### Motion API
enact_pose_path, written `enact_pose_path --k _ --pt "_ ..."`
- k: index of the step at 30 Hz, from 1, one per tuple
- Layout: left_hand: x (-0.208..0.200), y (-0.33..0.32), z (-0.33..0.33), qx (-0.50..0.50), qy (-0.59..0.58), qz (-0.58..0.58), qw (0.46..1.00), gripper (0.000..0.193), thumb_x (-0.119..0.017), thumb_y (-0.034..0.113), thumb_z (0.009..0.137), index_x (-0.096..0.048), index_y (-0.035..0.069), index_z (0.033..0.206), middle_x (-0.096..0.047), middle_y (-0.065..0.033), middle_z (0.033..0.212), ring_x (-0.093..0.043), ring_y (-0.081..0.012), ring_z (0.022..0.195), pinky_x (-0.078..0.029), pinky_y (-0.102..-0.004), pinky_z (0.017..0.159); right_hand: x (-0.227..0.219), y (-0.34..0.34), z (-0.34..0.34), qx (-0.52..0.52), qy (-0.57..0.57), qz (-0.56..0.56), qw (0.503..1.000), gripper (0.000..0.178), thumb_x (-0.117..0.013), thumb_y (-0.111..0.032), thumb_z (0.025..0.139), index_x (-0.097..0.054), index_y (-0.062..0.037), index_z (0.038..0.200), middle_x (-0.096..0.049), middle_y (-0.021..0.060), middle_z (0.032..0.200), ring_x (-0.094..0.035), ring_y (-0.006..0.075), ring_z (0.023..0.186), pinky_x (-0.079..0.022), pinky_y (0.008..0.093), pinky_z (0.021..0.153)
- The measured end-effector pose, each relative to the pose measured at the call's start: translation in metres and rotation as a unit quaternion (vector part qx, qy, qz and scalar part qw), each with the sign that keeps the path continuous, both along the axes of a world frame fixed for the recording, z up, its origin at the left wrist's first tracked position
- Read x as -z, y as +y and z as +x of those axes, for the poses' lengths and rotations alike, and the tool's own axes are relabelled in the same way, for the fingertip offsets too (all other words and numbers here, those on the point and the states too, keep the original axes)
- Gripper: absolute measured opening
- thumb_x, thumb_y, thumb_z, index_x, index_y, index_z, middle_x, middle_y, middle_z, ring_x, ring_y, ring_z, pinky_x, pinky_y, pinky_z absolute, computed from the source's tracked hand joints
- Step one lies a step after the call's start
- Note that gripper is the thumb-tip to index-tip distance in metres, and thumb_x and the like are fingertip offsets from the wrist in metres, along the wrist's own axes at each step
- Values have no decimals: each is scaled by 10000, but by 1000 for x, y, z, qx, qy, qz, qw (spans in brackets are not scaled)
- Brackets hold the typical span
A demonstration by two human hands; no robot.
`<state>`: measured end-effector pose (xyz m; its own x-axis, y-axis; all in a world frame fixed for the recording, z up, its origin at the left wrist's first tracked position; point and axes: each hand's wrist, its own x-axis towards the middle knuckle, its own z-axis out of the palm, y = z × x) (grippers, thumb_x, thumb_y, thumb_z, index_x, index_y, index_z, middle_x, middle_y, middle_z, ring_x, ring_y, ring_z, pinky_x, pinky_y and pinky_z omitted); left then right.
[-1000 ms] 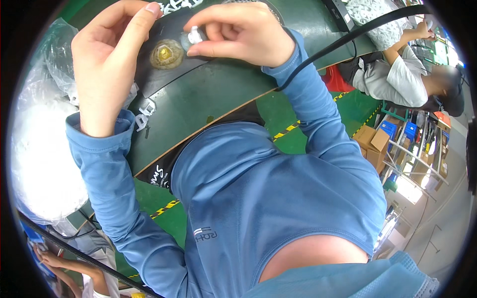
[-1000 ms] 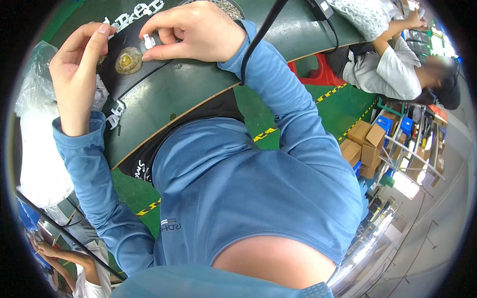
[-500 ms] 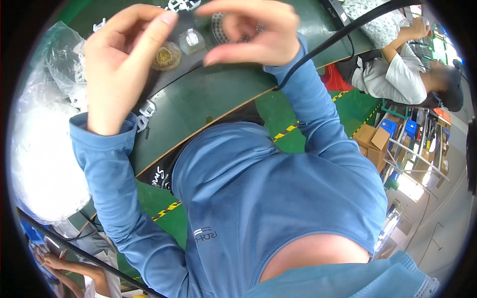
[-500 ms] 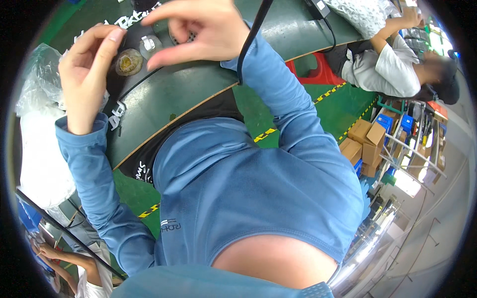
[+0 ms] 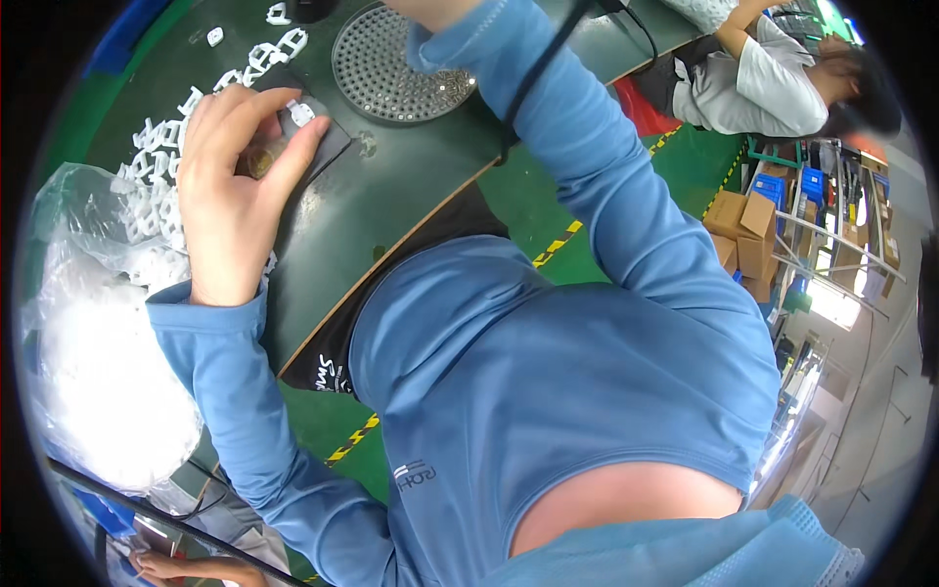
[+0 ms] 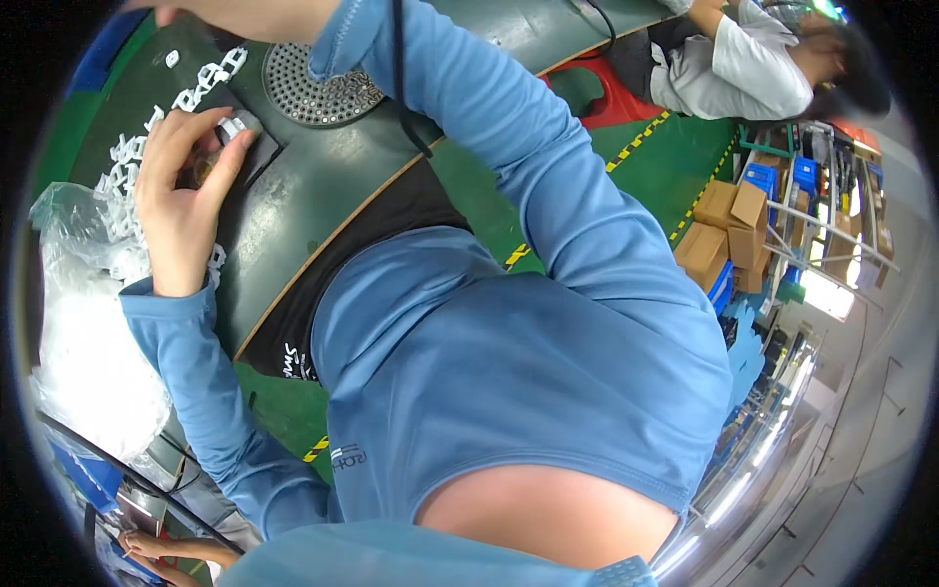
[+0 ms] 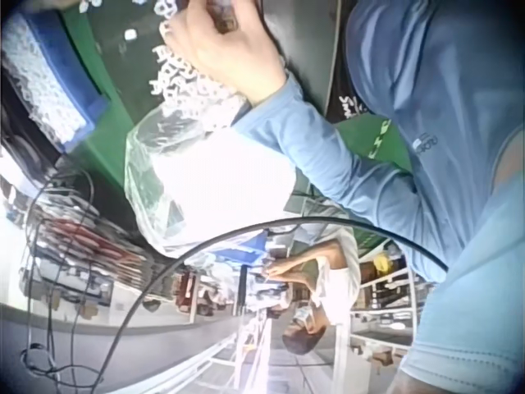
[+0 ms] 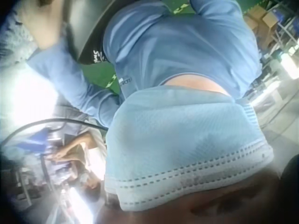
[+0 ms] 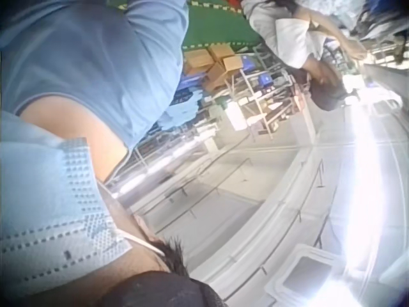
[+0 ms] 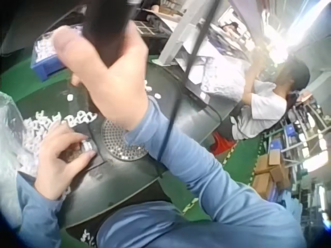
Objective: The person assembles plastic clips by inserting small metal components into plastic pieces by hand and securing them using a handheld electric tool.
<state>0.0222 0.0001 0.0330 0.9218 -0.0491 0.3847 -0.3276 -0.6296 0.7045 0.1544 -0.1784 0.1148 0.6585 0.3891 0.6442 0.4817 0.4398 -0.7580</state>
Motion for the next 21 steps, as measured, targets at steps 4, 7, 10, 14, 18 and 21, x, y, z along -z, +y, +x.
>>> enact_pose_path --k 4,7,10,14,18,21 --pt "0 0 1 1 -19 20 1000 253 -834 81 780 -712 20 993 -557 -59 811 -527 -213 773 -454 -337 697 -3 -2 -3 6 62 -24 998 410 -778 -304 922 -613 2 1138 -661 82 803 -613 123 593 -503 249 554" --pt "-2 -1 2 2 -17 32 999 250 -833 79 779 -712 19 989 -554 -57 795 -526 -214 770 -454 -335 697 5 -6 -4 71 33 3 997 466 -624 -457 1004 -609 9 1023 -587 74 664 -537 123 480 -451 258 472" --pt "-1 -1 2 -3 -15 30 999 248 -833 73 778 -714 19 989 -556 -55 790 -526 -214 767 -454 -336 697 10 2 -16 15 120 12 993 533 -547 -509 1027 -566 22 1073 -574 83 658 -524 139 472 -448 268 473" --pt "1 -1 2 -3 -16 31 999 249 -835 68 776 -718 18 990 -557 -54 786 -524 -212 758 -455 -333 692 14 -4 -26 -69 154 -23 985 569 -550 -506 1014 -546 53 1120 -587 114 662 -518 154 464 -422 264 455" --pt "-1 -1 3 -1 -22 37 999 249 -836 62 775 -722 18 992 -559 -54 791 -528 -207 754 -456 -326 686 22 -1 -25 -138 203 2 969 479 -577 -392 1016 -560 79 1099 -590 127 647 -506 159 444 -407 260 440" --pt "-2 -1 3 -2 -21 35 999 248 -836 65 777 -723 18 992 -559 -55 793 -532 -206 757 -457 -325 685 17 -3 -26 -103 164 -31 981 436 -592 -339 1012 -555 86 1105 -592 129 651 -505 161 442 -401 260 432"
